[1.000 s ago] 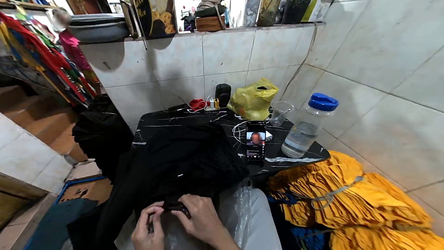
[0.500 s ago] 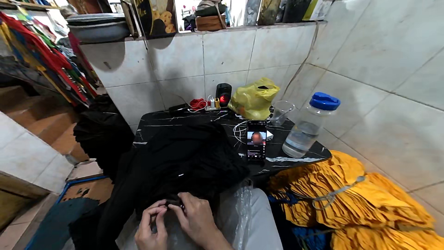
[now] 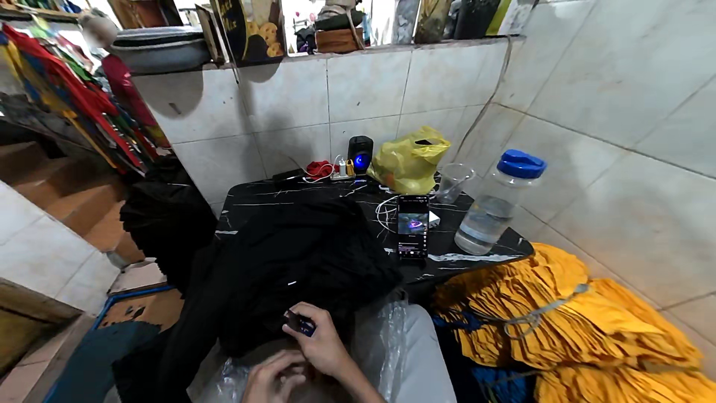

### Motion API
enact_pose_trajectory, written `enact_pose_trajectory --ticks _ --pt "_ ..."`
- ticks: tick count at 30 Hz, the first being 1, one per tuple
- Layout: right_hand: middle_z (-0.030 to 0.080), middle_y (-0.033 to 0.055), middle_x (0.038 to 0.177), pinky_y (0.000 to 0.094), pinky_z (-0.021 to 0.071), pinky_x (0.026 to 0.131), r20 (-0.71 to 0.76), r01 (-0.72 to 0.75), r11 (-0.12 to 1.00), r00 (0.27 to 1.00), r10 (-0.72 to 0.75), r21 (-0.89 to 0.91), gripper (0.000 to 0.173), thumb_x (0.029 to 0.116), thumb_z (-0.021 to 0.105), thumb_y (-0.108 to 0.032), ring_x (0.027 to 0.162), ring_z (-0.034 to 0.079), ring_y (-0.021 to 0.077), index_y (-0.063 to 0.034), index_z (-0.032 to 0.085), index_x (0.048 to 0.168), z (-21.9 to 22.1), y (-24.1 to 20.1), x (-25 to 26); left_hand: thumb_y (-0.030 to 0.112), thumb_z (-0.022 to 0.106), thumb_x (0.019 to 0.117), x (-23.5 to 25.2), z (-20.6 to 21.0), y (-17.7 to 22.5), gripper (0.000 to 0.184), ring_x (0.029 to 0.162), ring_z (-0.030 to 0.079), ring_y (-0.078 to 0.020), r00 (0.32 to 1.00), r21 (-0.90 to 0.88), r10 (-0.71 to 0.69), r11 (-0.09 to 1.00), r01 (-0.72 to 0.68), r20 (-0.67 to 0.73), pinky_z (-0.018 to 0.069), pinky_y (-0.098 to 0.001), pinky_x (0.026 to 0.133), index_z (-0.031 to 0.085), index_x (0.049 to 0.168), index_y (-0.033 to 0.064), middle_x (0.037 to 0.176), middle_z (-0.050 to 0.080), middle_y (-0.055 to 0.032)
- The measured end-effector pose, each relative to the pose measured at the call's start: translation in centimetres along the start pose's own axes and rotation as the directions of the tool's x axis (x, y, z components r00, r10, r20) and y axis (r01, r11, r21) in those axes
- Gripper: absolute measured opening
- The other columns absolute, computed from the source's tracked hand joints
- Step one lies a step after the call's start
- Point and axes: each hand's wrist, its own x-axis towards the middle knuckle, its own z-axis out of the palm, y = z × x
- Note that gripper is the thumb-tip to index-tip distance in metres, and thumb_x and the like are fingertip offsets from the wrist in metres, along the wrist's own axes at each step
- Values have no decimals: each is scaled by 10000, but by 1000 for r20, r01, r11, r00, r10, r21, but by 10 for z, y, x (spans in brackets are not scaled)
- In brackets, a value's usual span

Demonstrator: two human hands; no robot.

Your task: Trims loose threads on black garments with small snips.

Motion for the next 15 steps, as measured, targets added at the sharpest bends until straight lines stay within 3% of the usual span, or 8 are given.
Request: enact_pose_trajectory --ticks 3,5,8,11,13,15 --pt "720 82 1052 274 567 890 7 20 1000 1000 -19 -16 153 970 697 -129 968 679 111 -1 726 1049 -1 2 -2 105 805 865 5 -13 -3 130 837 729 -105 926 5 79 997 -83 -369 638 -295 756 756 971 48 960 759 -30" --pt "724 74 1040 289 573 883 17 28 998 999 -28 -48 124 961 690 -102 954 685 113 -12 731 1036 0 2 -2 181 863 819 12 -19 2 265 815 700 -92 846 77 86 996 -53 -526 611 -260 704 713 986 39 946 730 -36" --pt "729 68 1067 321 576 908 43 53 993 998 -48 -106 134 945 671 -60 984 690 126 -28 739 1057 2 1 -3 327 872 796 22 -18 3 472 956 653 -132 840 213 115 977 1 -530 555 -262 765 703 1124 34 1101 697 -92" --pt "731 77 1080 354 576 904 56 60 984 997 -51 -165 187 912 640 -8 993 694 148 -33 741 1068 1 0 -3 281 814 849 26 -11 -5 241 1030 686 -159 826 297 213 953 -57 -522 557 -294 925 788 982 81 1036 744 -66" --pt "731 78 1066 341 578 901 46 68 985 997 -61 -156 178 914 643 0 981 695 144 -28 741 1059 -1 1 -4 209 791 873 25 -8 -8 115 975 700 -120 788 322 274 941 -103 -552 552 -251 927 817 911 104 938 762 -29" --pt "730 71 1065 330 578 899 45 72 988 997 -66 -139 161 927 651 -17 980 693 134 -32 742 1059 -2 2 -4 164 776 884 23 -6 -10 81 939 703 -98 753 347 326 928 -138 -572 555 -224 904 825 913 107 910 765 -16"
